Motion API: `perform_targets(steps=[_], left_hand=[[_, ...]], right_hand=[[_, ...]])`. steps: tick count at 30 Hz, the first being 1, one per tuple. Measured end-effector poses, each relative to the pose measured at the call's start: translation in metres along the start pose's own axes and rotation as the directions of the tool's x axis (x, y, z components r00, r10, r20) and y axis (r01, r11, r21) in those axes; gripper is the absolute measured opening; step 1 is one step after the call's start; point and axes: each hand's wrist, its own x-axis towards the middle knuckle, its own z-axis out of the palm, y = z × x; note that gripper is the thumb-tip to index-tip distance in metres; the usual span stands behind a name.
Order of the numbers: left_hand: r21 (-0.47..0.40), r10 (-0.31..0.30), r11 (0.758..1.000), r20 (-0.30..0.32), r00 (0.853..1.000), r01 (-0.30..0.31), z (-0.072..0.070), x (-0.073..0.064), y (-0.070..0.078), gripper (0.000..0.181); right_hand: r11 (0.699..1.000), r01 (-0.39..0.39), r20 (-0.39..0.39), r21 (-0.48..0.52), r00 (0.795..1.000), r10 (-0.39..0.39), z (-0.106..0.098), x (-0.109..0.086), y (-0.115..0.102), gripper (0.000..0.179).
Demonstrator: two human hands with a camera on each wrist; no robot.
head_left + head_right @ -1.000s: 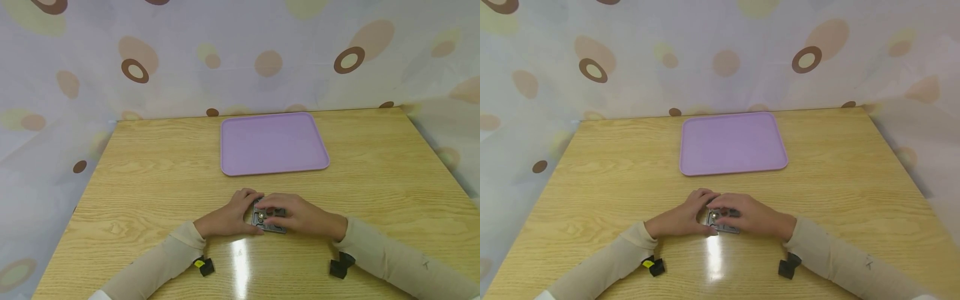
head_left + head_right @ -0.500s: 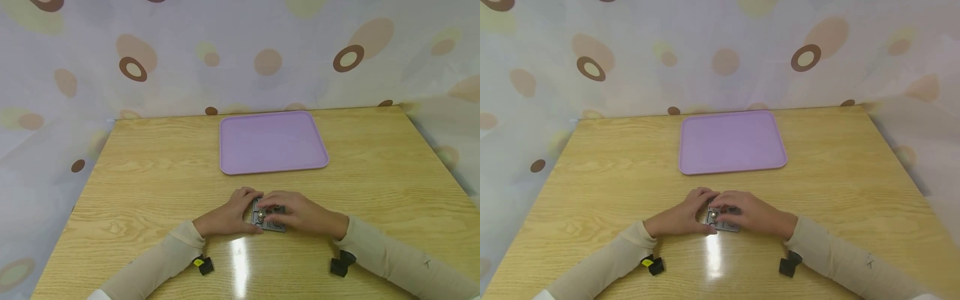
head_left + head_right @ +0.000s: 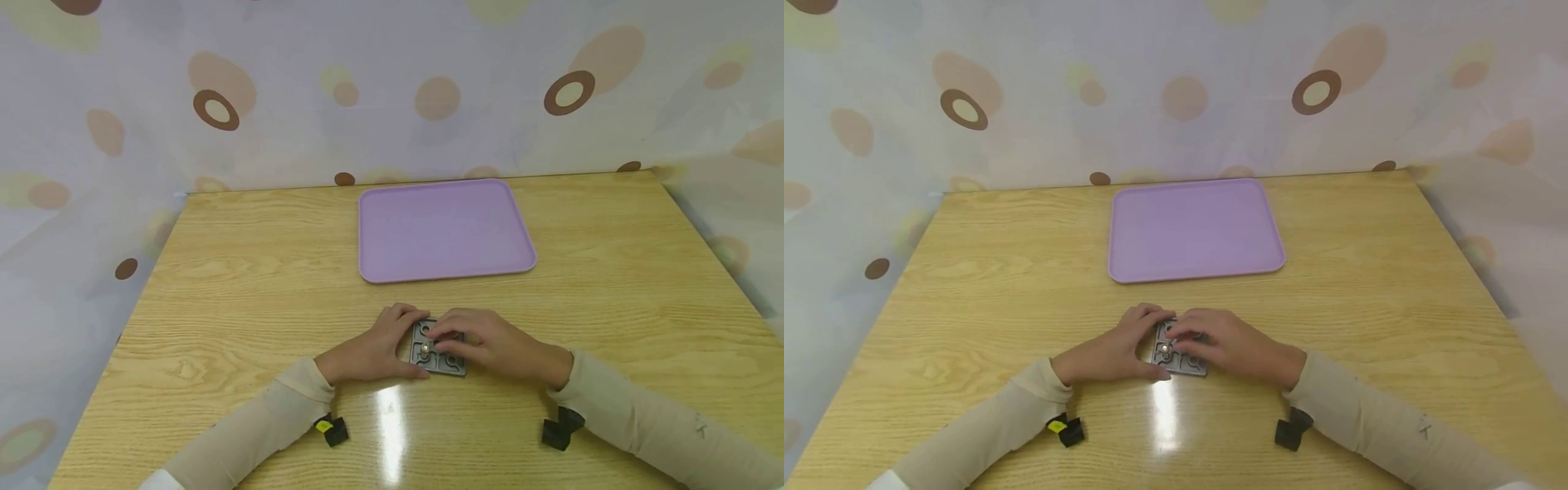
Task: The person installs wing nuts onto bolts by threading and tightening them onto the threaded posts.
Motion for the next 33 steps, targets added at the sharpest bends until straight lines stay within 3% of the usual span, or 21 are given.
perform_targets(steps=[19, 33], left_hand=[[-0.017, -0.010, 1.000, 0.005, 1.000, 0.010, -0.0012, -0.0007, 0.0024, 0.089], [-0.005, 0.006, 1.000, 0.001, 1.000, -0.006, -0.0014, -0.0010, 0.0029, 0.089]], right_hand=[[0.998, 0.047, -0.006, 0.035, 0.999, -0.046, 0.0024, -0.0008, 0.0040, 0.013], [0.997, 0.049, 0.008, 0.058, 0.999, -0.049, 0.0072, 0.0000, 0.0024, 0.037]])
